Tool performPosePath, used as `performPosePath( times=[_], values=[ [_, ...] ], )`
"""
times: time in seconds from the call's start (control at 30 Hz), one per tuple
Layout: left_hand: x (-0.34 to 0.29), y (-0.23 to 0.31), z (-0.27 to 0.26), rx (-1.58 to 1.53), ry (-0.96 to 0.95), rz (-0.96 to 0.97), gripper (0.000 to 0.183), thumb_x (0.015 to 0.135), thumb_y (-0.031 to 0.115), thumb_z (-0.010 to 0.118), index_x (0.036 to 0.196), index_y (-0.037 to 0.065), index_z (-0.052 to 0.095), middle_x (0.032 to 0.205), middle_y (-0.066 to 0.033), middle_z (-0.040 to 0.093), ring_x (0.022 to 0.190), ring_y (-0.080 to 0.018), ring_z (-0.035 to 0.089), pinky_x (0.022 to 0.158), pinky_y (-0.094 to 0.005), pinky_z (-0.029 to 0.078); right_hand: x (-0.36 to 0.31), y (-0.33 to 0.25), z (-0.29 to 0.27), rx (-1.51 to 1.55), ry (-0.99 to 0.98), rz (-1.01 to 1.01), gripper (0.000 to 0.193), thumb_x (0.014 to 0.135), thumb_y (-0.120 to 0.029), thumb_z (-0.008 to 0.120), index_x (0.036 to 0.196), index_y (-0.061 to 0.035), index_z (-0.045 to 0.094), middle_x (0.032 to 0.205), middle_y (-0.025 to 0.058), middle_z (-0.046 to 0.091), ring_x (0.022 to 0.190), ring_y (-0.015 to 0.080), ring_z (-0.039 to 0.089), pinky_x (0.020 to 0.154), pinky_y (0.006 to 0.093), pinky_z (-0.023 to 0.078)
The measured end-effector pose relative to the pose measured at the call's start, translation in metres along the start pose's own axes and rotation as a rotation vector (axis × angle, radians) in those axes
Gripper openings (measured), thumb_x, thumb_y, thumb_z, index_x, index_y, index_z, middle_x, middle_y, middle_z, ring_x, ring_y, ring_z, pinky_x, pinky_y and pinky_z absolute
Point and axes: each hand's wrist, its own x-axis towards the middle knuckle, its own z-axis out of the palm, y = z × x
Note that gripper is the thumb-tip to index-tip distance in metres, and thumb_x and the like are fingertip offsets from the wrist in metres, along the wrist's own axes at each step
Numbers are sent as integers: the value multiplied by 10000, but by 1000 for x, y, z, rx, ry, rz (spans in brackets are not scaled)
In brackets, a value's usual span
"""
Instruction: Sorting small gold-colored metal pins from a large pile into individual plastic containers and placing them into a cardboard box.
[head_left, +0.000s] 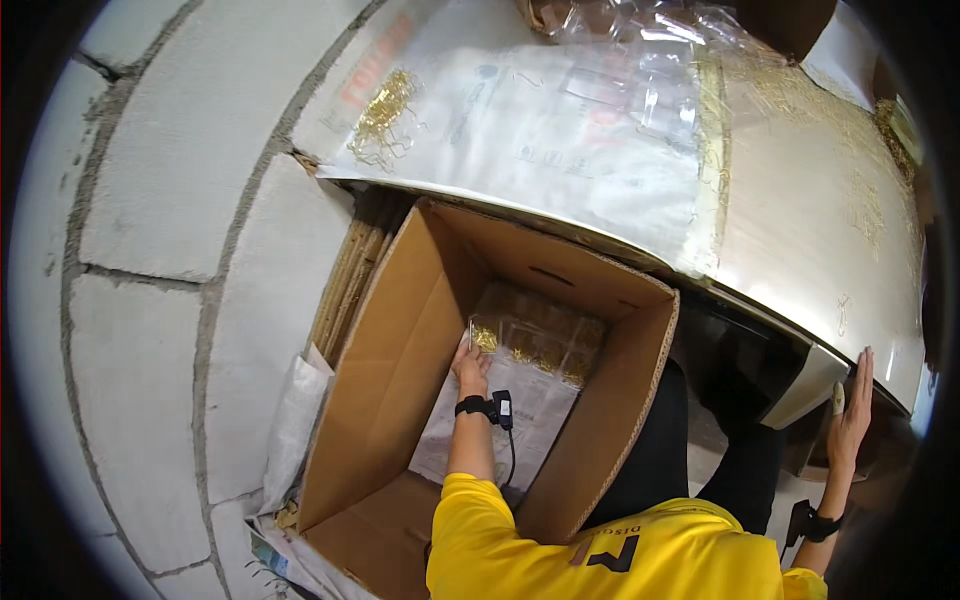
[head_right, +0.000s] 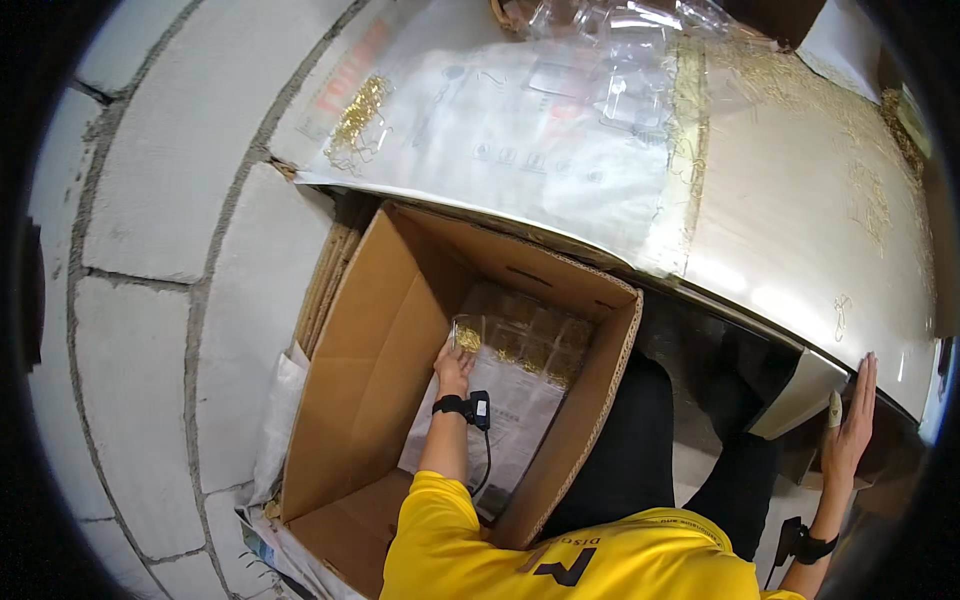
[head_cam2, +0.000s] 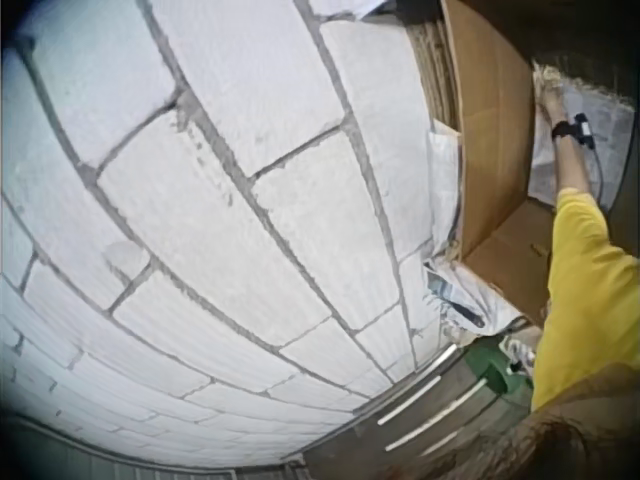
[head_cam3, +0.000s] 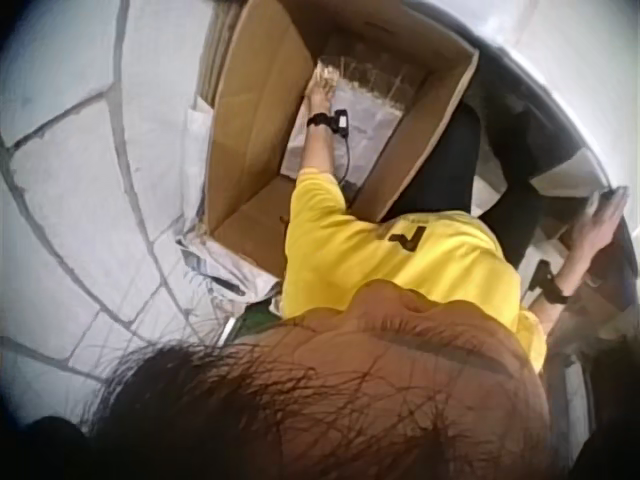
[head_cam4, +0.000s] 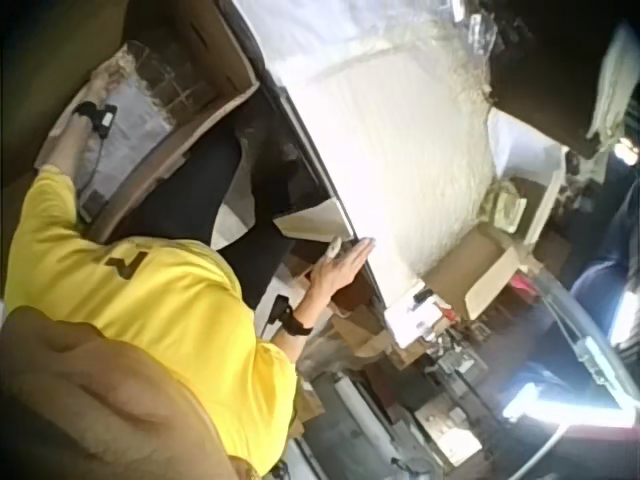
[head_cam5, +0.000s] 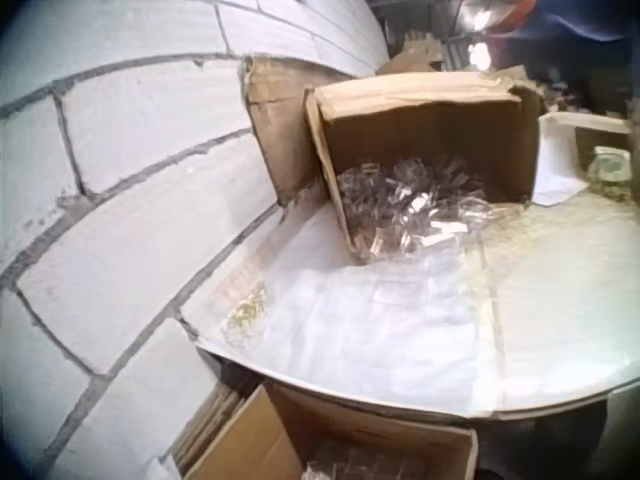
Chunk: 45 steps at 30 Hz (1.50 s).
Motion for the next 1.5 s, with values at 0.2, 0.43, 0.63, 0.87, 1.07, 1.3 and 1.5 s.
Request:
performPosePath(
  times=[0.2,0.43,0.63,0.87,1.07,1.3,1.5],
  values=[
    [41,-55,-17,-267,220,18,404,798,-104,545,1170,-144,393,944,-190,572,816,-286,618,815,-369,558,4,-7,11,-64,31,-22,573,943,-311,484,1441,-102,293,1492,122,286,1369,311,283,1092,402,291],
    [48,-69,31,250,117,87,146,796,2,604,940,-13,616,764,-83,616,727,-193,610,630,-301,497,1,-1,6,-178,54,6,593,928,-304,516,1435,-85,300,1487,138,290,1365,323,289,1093,405,287],
    [139,-83,-131,1515,153,575,122,822,66,540,742,26,623,760,-139,654,639,-235,557,574,-382,463,33,-41,-14,-45,-13,-93,678,775,-239,692,1326,33,408,1346,267,428,1214,402,451,1010,452,366],
    [-80,133,59,537,-187,364,157,874,85,531,1002,21,596,817,-60,633,653,-134,621,551,-230,476,142,43,-44,304,-254,97,516,898,-464,494,1188,-48,591,1004,233,641,947,389,602,860,442,461],
    [-283,225,246,592,-630,844,148,882,57,577,976,-57,590,897,-109,635,815,-179,646,723,-262,531,304,139,17,-60,-388,60,551,937,-400,437,1427,-183,308,1468,242,244,1257,446,389,982,500,401],
    [-294,181,497,1140,-738,1666,307,800,85,583,1069,-64,575,1104,-231,573,1068,-377,540,912,-445,433,294,11,0,80,-482,177,730,880,-597,402,1465,-201,221,1519,196,134,1309,579,154,1002,659,288],
    [-276,145,552,1649,-333,1433,341,794,94,560,1110,-30,584,1135,-243,549,1110,-407,504,954,-503,376,210,78,-1,270,-408,-118,703,915,-529,403,1449,-101,240,1498,225,165,1371,422,182,1102,485,245]
  ],
)
